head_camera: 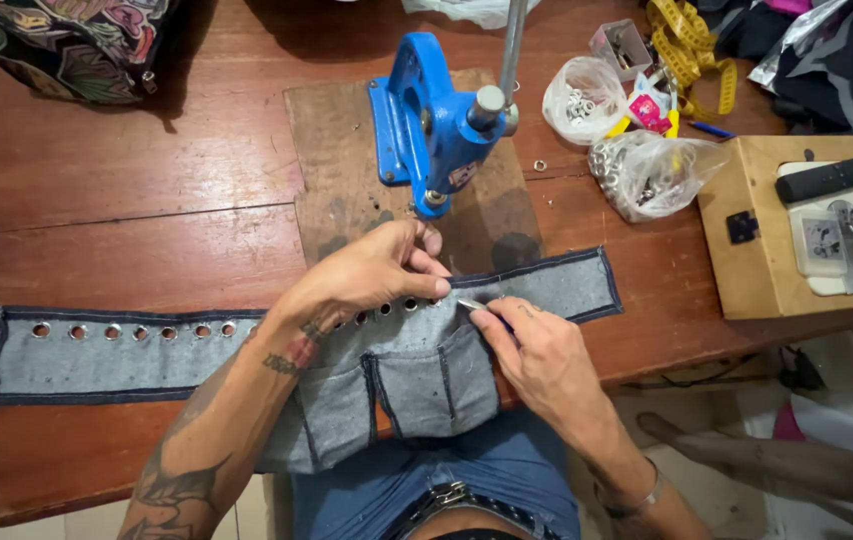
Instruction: Install metal eyelets into denim fabric using a manual press and trim threads with snips
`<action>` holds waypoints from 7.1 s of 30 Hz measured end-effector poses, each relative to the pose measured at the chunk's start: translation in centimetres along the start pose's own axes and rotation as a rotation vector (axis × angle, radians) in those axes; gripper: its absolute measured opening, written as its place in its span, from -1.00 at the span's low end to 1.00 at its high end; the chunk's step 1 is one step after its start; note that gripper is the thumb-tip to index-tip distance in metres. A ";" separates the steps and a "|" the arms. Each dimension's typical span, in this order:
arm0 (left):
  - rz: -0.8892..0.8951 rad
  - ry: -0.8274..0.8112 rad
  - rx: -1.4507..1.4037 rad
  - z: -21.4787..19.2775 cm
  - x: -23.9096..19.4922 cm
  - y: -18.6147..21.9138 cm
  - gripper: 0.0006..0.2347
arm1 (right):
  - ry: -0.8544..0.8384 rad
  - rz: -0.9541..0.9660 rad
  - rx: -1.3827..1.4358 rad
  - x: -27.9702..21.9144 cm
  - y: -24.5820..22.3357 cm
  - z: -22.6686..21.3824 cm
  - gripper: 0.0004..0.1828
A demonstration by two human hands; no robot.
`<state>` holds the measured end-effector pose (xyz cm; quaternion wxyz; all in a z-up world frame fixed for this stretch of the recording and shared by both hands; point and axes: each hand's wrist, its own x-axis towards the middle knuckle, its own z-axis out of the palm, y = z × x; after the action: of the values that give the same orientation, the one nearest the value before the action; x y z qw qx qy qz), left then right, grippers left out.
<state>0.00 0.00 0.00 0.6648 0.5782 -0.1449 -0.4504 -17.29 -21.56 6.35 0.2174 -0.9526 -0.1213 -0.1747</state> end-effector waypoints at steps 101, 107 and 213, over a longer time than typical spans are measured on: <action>1.006 0.811 1.155 5.4 -7.2 -7.2 -0.90 | 0.301 0.454 1.061 13.4 3.4 6.5 -0.68; 0.952 0.774 1.143 4.8 -6.8 -7.9 -0.91 | 0.179 0.499 1.047 13.8 2.5 5.4 -0.66; 0.684 0.606 0.523 -0.4 -1.6 5.4 -0.71 | -0.296 0.341 1.024 16.7 8.0 3.7 -0.88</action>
<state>1.73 1.11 5.27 0.6192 0.7488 -0.2342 0.0308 1.38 -24.30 6.70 0.6583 -0.7458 -0.0641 0.0801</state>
